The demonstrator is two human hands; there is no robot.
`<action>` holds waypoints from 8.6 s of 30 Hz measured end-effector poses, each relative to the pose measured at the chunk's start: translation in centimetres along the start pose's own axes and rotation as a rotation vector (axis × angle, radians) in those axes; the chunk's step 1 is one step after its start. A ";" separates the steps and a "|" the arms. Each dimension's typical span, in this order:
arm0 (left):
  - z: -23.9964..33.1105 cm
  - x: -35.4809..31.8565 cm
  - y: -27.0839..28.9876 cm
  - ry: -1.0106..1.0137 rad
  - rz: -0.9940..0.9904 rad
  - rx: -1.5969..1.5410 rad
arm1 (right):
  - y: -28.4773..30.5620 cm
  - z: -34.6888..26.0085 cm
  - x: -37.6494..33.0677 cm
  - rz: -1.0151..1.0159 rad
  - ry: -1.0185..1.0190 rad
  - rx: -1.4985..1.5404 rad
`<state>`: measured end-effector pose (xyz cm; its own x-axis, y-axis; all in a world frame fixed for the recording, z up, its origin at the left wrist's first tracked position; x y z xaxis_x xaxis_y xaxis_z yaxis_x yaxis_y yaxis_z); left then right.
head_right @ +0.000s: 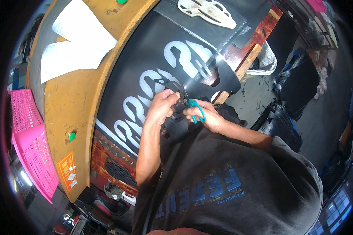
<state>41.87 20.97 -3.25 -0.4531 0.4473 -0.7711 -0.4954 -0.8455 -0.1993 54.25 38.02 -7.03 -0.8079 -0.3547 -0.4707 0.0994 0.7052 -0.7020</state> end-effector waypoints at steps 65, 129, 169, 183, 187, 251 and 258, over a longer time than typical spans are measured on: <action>-5.0 -18.9 -3.3 -1.081 0.835 -0.614 | 0.3 -13.4 4.2 -0.095 0.006 -1.148; -49.0 -32.3 7.9 -0.849 1.420 -1.301 | -43.8 29.5 9.8 -1.288 0.928 -1.513; -31.5 -12.8 0.2 -0.380 1.650 0.276 | -3.1 -16.0 7.7 -0.507 0.219 -2.227; -30.5 -12.0 0.2 -0.075 1.784 0.347 | -30.6 -45.2 26.0 0.136 1.388 -2.064; -30.6 -11.9 0.1 -0.136 1.812 0.373 | -23.5 -40.6 22.1 -0.162 1.665 -1.669; -13.5 -8.0 -4.8 -0.396 0.717 -0.201 | 13.4 -24.9 11.2 0.468 0.520 -1.881; -12.7 -10.8 -4.8 -0.609 0.312 -0.825 | 9.5 -17.2 0.1 0.135 -0.346 -1.135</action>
<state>58.59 16.53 -1.69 -0.8795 0.0545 -0.4728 0.2571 -0.7815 -0.5685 45.14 55.21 -4.55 -0.6139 -0.2602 -0.7453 -0.5392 0.8277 0.1551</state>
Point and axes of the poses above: each hand's wrist, its own x-axis towards the middle knuckle, its own y-axis out of the back of the hand, z = x × y, the point moved 1 cm from there along x, towards the middle knuckle, and after that the axes turned 8 degrees about -z, right-handed, at the moved point
